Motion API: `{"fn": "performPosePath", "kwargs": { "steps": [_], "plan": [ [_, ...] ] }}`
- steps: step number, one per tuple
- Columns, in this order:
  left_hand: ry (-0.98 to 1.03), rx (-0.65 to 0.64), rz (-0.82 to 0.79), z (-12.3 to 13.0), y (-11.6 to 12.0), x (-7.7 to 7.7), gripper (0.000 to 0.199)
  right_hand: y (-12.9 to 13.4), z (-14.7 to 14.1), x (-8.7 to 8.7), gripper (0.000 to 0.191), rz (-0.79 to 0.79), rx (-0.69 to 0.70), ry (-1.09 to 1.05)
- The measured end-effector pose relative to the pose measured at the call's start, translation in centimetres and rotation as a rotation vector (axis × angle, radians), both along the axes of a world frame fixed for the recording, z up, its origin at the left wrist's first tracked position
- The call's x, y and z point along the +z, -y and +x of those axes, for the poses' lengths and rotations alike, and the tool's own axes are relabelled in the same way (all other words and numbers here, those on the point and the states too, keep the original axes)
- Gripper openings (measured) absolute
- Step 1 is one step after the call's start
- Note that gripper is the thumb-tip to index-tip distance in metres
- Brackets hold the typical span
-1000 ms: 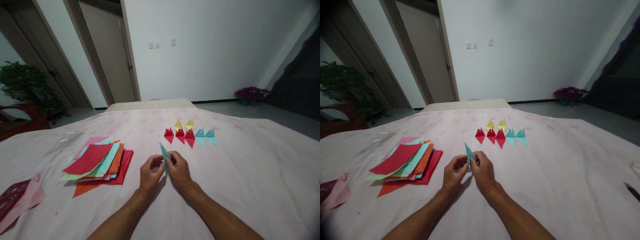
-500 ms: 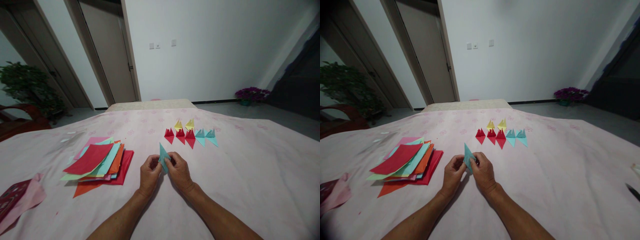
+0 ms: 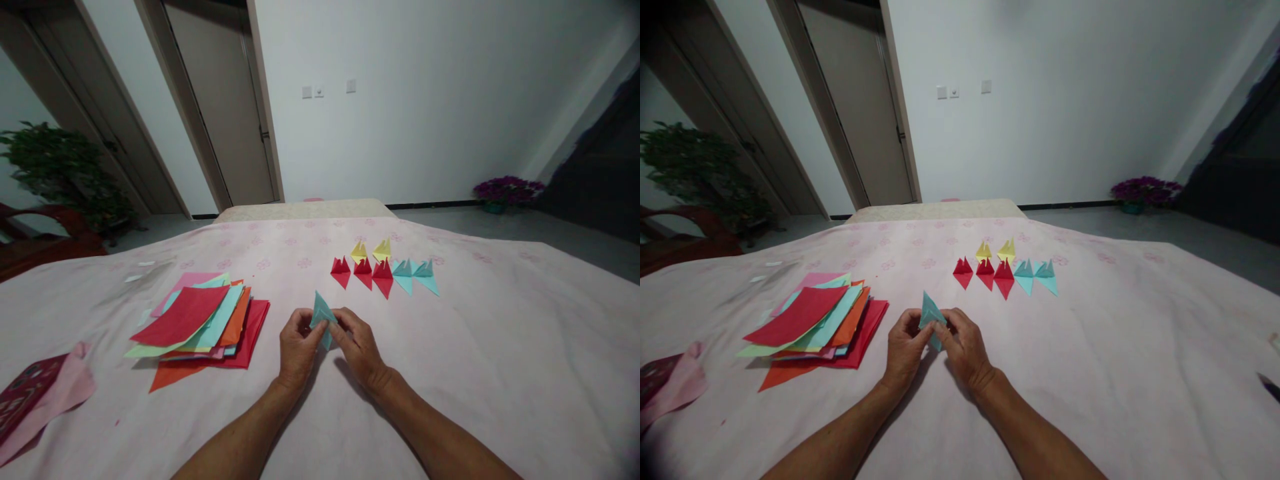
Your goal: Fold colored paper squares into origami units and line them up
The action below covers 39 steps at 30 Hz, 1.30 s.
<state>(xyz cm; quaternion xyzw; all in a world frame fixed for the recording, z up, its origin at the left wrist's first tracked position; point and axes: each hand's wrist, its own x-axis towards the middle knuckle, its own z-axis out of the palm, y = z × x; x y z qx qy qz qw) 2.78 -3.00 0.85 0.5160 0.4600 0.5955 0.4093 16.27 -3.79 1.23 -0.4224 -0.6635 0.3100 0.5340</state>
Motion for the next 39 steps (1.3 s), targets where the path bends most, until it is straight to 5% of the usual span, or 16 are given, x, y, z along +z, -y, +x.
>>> {"fn": "performPosePath", "kwargs": {
  "steps": [8,17,24,31,39],
  "plan": [
    [0.037,-0.078,0.057,-0.6,-0.3,-0.3,0.020,-0.7,-0.3,-1.1,0.017,-0.143,-0.044,-0.156],
    [0.325,-0.170,-0.174,-0.8,-1.2,0.0,0.048,-0.7,-0.3,-1.2,0.021,-0.278,0.033,-0.285],
    [0.236,-0.179,-0.214,-1.0,-1.3,-0.3,0.038,-0.5,-0.3,-0.6,0.024,-0.293,0.020,-0.290],
    [0.020,-0.060,-0.028,-0.7,-0.5,-0.5,0.024,-1.1,-0.1,-0.5,0.019,-0.301,0.014,-0.372],
    [0.062,-0.059,-0.048,-0.2,-0.1,0.2,0.025,-0.9,0.1,-0.3,0.018,-0.329,0.059,-0.489]
  ]
}}
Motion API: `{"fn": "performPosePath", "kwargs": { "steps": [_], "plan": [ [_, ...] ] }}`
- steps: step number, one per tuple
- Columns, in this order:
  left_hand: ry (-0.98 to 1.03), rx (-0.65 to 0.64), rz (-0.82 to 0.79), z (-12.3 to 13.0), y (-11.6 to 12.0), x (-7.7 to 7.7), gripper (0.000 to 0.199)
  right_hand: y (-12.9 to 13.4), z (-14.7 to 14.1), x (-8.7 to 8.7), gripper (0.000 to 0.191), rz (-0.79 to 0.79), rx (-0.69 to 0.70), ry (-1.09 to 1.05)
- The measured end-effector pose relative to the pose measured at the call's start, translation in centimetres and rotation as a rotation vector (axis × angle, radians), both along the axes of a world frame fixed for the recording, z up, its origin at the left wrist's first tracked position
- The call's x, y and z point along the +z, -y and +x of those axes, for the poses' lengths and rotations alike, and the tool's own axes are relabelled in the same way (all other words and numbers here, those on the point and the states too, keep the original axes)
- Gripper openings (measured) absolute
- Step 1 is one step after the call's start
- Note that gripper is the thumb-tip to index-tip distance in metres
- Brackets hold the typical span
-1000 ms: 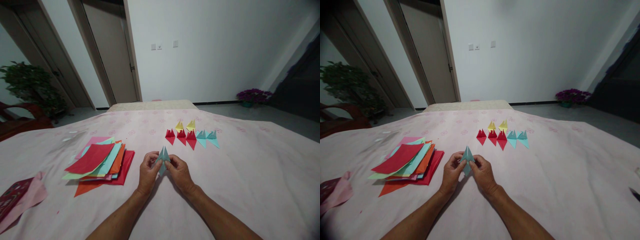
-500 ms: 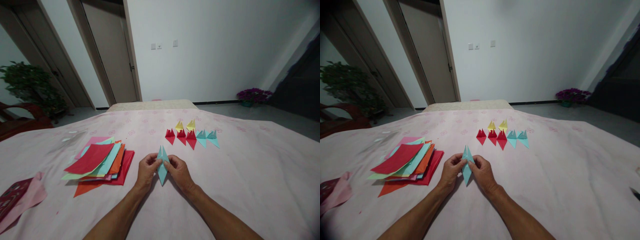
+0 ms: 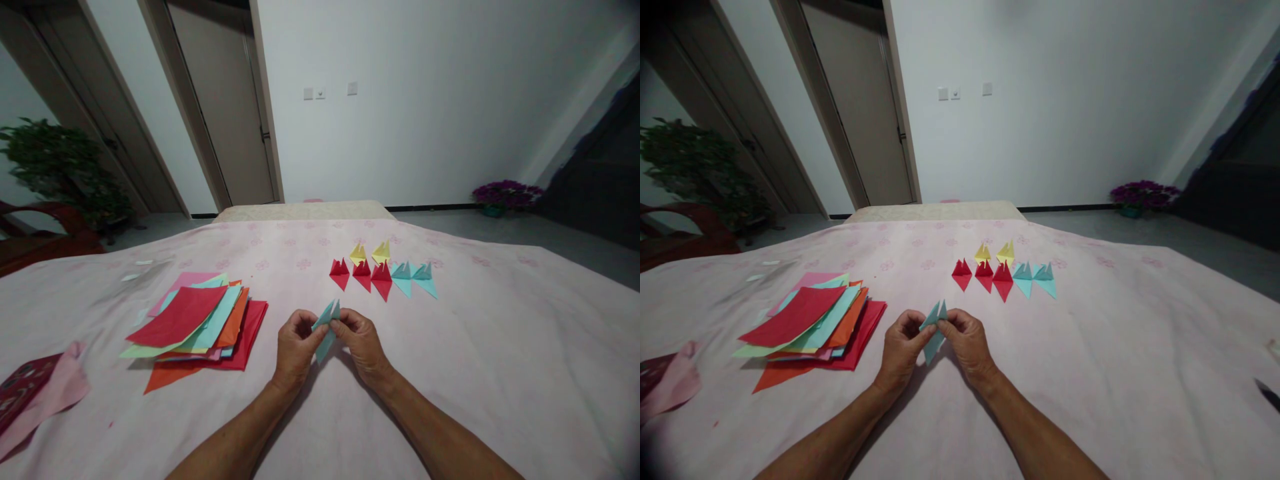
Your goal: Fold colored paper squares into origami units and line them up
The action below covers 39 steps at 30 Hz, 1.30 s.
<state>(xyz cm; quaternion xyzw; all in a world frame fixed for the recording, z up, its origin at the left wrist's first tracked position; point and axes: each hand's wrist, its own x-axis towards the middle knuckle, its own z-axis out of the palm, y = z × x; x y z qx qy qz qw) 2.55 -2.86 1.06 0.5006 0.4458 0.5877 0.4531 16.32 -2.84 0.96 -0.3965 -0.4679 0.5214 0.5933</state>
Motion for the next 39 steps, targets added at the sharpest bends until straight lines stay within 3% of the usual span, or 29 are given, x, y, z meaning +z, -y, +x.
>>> {"fn": "performPosePath", "kwargs": {
  "steps": [4,11,21,27,32,36,39],
  "plan": [
    [-0.058,0.015,-0.003,0.2,0.3,0.2,0.024,0.1,-0.2,0.3,0.021,0.001,-0.034,0.005],
    [-0.105,-0.066,-0.041,0.5,0.7,0.5,0.023,0.1,-0.2,0.5,0.023,0.011,-0.097,0.048],
    [-0.178,-0.152,-0.124,0.7,-0.1,-0.7,0.020,-1.0,0.4,0.1,0.029,-0.048,-0.163,0.064],
    [-0.160,-0.158,-0.189,1.0,-0.4,-0.7,0.025,-2.0,0.6,-0.3,0.035,-0.100,-0.218,0.035],
    [-0.019,-0.120,-0.232,0.8,-0.5,-0.6,0.033,-2.1,1.3,0.4,0.044,-0.139,-0.090,0.014],
    [0.049,-0.064,-0.235,0.5,-0.8,-0.8,0.039,-1.9,1.9,0.6,0.042,-0.099,0.081,0.169],
    [0.008,-0.058,-0.225,0.2,-1.1,-0.9,0.039,-2.1,2.0,0.0,0.038,-0.058,0.083,0.259]
  ]
}}
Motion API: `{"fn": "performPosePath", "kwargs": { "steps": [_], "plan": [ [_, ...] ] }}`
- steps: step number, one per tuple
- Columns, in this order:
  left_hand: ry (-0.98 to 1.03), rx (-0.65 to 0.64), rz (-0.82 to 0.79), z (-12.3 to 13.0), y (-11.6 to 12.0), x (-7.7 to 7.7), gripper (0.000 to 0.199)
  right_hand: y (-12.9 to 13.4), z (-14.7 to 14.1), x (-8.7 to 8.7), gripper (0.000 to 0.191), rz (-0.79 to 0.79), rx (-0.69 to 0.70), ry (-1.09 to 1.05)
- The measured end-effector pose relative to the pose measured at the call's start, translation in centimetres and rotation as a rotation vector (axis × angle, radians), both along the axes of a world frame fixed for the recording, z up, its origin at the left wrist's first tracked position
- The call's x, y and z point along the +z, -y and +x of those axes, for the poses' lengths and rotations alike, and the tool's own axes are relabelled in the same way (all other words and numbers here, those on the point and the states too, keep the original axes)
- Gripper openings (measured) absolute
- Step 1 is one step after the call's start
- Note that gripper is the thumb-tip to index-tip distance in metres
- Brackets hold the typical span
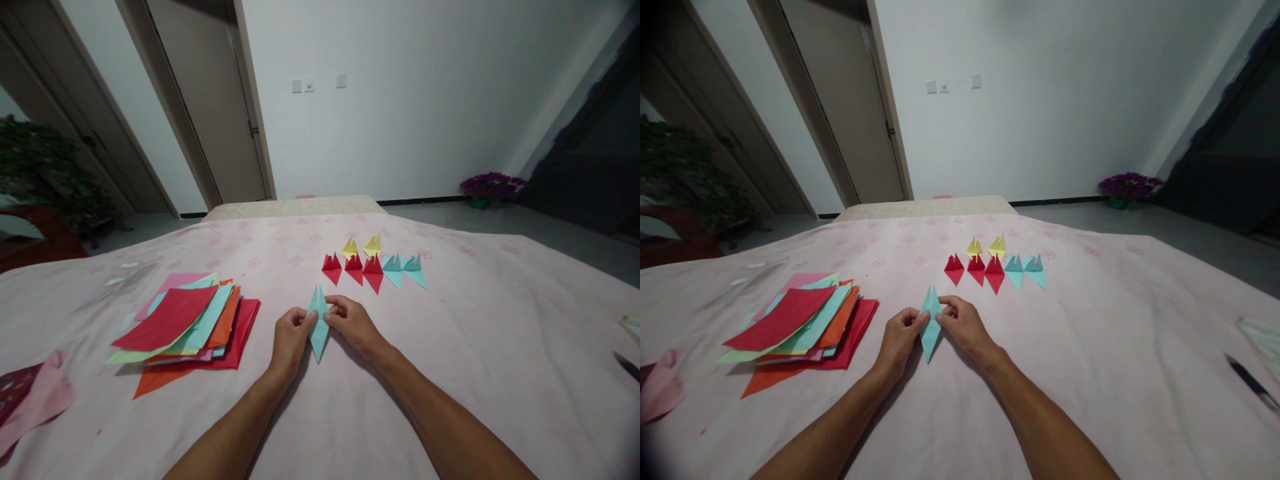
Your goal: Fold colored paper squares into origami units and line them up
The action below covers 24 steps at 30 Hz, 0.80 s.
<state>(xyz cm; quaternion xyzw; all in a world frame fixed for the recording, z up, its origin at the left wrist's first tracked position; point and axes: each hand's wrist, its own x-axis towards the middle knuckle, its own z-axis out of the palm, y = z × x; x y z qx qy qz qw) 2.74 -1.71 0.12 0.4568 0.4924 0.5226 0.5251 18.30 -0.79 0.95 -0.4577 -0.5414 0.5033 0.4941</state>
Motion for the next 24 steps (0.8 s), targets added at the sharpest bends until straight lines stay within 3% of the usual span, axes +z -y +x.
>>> {"fn": "performPosePath", "kwargs": {
  "steps": [4,7,11,14,19,24],
  "plan": [
    [-0.275,0.012,0.081,-0.7,-0.4,0.1,0.033,-0.1,0.0,-0.8,0.042,0.022,-0.071,0.168],
    [-0.557,0.022,0.137,-1.2,-0.4,0.3,0.027,0.2,0.0,-0.6,0.045,0.093,-0.128,0.452],
    [-0.742,0.047,0.235,-1.3,0.1,0.5,0.011,0.6,-0.3,-0.2,0.047,0.132,-0.164,0.739],
    [-0.874,0.057,0.381,-1.2,0.4,0.3,0.024,0.7,-0.6,-0.3,0.050,0.132,-0.164,0.848],
    [-0.931,-0.097,0.599,-1.1,0.0,-1.0,0.034,0.8,-0.7,-1.1,0.048,0.228,-0.178,0.940],
    [-0.947,-0.273,0.671,-1.0,-0.6,-2.6,0.041,1.2,-0.3,-0.9,0.020,0.308,-0.257,0.967]
  ]
}}
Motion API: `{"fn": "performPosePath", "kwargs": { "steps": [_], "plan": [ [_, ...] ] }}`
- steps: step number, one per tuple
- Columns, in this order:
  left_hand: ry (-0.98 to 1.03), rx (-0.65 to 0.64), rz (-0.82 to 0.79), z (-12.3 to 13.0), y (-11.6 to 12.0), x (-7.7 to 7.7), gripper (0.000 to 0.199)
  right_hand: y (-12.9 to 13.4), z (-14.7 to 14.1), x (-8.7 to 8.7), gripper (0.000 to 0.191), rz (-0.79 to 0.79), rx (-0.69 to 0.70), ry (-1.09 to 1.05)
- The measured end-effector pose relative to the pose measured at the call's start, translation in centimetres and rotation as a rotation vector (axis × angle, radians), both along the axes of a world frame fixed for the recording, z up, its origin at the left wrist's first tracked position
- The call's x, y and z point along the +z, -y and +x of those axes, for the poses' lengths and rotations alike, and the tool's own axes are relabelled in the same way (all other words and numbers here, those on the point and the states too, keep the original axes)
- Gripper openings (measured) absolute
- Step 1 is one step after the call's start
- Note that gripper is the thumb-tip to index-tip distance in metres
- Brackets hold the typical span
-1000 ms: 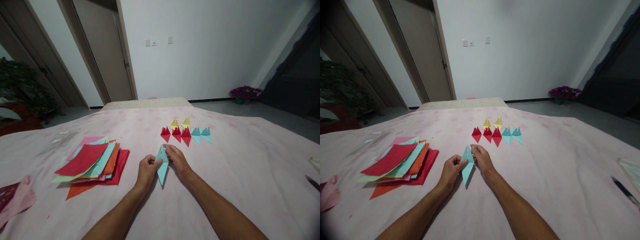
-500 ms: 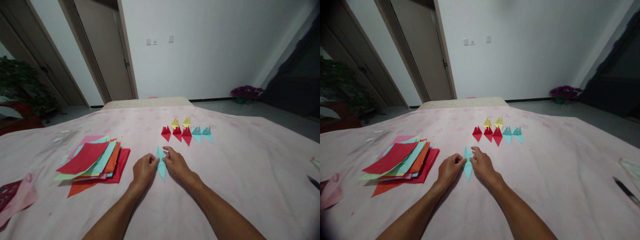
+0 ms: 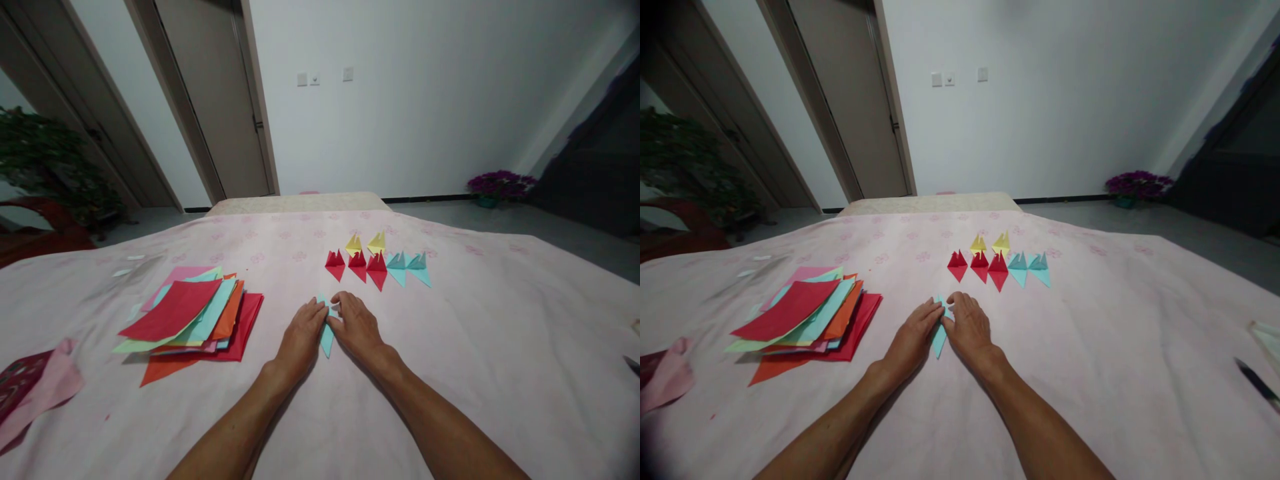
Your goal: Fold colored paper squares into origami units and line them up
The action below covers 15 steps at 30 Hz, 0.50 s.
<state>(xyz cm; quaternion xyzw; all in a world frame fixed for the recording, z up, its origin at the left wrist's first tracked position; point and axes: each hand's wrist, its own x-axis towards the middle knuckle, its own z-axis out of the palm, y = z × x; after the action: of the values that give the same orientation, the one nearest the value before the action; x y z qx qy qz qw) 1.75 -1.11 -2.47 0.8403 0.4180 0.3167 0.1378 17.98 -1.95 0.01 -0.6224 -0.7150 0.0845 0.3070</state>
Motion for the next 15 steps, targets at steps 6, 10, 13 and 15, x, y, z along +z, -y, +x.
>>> {"fn": "performPosePath", "kwargs": {
  "steps": [6,10,13,15],
  "plan": [
    [-0.245,-0.019,-0.009,0.0,0.0,0.8,0.049,0.1,0.2,0.2,0.010,-0.016,0.032,0.119],
    [-0.371,-0.085,0.027,-0.7,-0.9,1.7,0.056,0.2,0.3,0.1,0.008,-0.004,0.048,0.108],
    [-0.489,-0.148,0.016,-1.4,-2.4,2.0,0.065,0.3,0.5,0.3,0.006,-0.009,0.063,0.103],
    [-0.562,-0.187,-0.003,-1.9,-3.5,2.1,0.066,0.4,0.6,0.4,0.003,-0.012,0.074,0.096]
  ]
}}
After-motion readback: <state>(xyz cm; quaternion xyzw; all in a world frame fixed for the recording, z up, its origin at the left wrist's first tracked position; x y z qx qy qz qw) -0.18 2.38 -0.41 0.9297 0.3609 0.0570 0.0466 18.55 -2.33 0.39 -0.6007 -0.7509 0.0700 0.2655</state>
